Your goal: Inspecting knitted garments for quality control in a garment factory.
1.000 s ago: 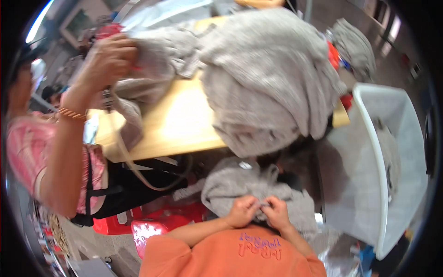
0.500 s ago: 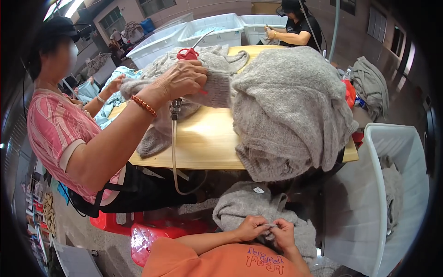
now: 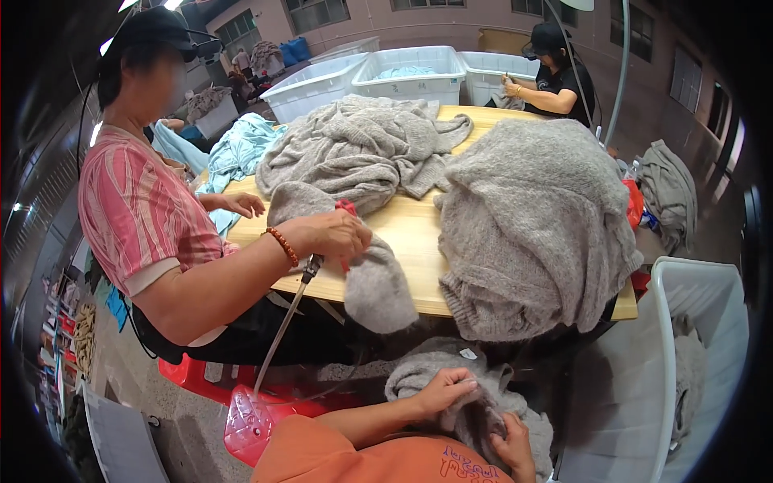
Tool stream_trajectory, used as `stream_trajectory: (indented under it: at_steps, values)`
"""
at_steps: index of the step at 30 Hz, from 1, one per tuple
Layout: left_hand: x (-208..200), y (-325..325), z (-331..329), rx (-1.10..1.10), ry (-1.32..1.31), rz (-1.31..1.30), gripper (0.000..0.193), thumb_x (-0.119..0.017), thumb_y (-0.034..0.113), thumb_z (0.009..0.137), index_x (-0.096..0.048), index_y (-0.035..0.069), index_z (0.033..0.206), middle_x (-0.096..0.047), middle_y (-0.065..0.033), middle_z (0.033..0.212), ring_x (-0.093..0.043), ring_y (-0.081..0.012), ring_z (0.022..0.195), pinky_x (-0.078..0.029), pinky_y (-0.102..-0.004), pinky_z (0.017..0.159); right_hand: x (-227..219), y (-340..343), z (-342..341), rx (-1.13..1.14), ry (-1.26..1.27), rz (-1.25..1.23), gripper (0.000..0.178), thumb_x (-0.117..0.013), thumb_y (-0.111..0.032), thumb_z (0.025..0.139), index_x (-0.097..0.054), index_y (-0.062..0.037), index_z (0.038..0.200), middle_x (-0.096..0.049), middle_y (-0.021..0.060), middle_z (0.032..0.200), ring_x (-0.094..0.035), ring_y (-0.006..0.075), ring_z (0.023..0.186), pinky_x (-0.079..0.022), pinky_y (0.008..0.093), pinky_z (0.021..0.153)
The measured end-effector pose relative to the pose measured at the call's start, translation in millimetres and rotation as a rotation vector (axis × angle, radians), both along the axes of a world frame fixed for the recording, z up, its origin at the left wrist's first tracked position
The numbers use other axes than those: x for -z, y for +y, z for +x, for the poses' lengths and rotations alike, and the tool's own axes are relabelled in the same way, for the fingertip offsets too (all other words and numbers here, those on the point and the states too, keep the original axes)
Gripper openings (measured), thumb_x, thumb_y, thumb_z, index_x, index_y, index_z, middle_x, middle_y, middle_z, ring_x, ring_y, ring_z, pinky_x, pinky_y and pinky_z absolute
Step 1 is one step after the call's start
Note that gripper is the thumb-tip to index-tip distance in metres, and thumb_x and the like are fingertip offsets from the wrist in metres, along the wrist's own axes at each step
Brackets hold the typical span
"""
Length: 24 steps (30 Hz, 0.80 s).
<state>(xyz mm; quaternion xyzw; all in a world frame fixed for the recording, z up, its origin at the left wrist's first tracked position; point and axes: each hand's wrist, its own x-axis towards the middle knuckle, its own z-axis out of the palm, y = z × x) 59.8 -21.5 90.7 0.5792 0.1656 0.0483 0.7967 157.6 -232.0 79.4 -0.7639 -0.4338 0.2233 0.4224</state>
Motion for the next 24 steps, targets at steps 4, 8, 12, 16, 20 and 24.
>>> stream_trajectory:
  at_steps: [4, 8, 12, 16, 20, 24]
  values:
    - [1.8, 3.5, 3.4, -0.020, -0.005, -0.191, 0.017, -0.051, 0.021, 0.089, -0.053, 0.008, 0.079, -0.049, 0.0066, 0.064, -0.042, -0.0006, 0.057, -0.034, -0.0169, 0.049, 9.0, -1.5, -3.5, 0.152, 0.145, 0.006, 0.023, -0.055, 0.000, 0.067, -0.059, 0.0023, 0.089, -0.059, 0.0118, 0.077, -0.058, 0.0187, 0.072, -0.045, 0.0276, 0.065]
    - [-1.0, 0.6, 6.3, -0.080, -0.075, -0.317, 0.016, -0.054, 0.018, 0.087, -0.054, 0.007, 0.077, -0.050, 0.0061, 0.064, -0.042, -0.0006, 0.056, -0.034, -0.0165, 0.049, 17.8, -4.2, -1.8, 0.261, 0.392, 0.184, 0.019, -0.051, 0.005, 0.068, -0.059, 0.0030, 0.086, -0.060, 0.0050, 0.074, -0.056, 0.0105, 0.069, -0.045, 0.0250, 0.061]
    - [-10.4, -0.6, 5.1, -0.055, -0.045, -0.214, 0.015, -0.057, 0.015, 0.085, -0.055, 0.006, 0.073, -0.049, 0.0063, 0.061, -0.040, -0.0007, 0.053, -0.032, -0.0164, 0.047, 15.0, 1.2, -3.9, 0.457, 0.284, 0.322, 0.017, -0.054, 0.005, 0.067, -0.060, 0.0018, 0.083, -0.060, 0.0039, 0.072, -0.056, 0.0109, 0.067, -0.044, 0.0245, 0.059]
    - [-1.7, -15.8, 6.1, 0.054, 0.030, -0.048, 0.015, -0.058, 0.016, 0.085, -0.055, 0.006, 0.073, -0.048, 0.0070, 0.058, -0.038, -0.0006, 0.050, -0.030, -0.0173, 0.044, -21.4, 15.8, -8.8, 0.174, -0.093, 0.300, 0.018, -0.057, 0.005, 0.064, -0.059, 0.0002, 0.081, -0.060, 0.0086, 0.069, -0.058, 0.0176, 0.060, -0.046, 0.0273, 0.055]
    - [7.0, -34.2, 11.1, 0.190, 0.039, -0.035, 0.015, -0.057, 0.016, 0.085, -0.055, 0.008, 0.073, -0.047, 0.0062, 0.056, -0.037, -0.0006, 0.047, -0.027, -0.0186, 0.040, -27.9, 33.9, -12.3, -0.157, -0.439, 0.447, 0.025, -0.061, 0.001, 0.059, -0.057, -0.0043, 0.083, -0.059, 0.0088, 0.071, -0.057, 0.0250, 0.059, -0.045, 0.0338, 0.050]
    - [9.3, -31.2, 11.8, 0.267, 0.090, -0.249, 0.016, -0.054, 0.016, 0.086, -0.056, 0.007, 0.073, -0.048, 0.0064, 0.059, -0.037, -0.0005, 0.049, -0.028, -0.0181, 0.042, -27.0, 34.9, -13.8, -0.061, -0.519, 0.427, 0.022, -0.060, 0.003, 0.059, -0.056, -0.0033, 0.079, -0.058, 0.0103, 0.069, -0.057, 0.0259, 0.058, -0.044, 0.0342, 0.049]
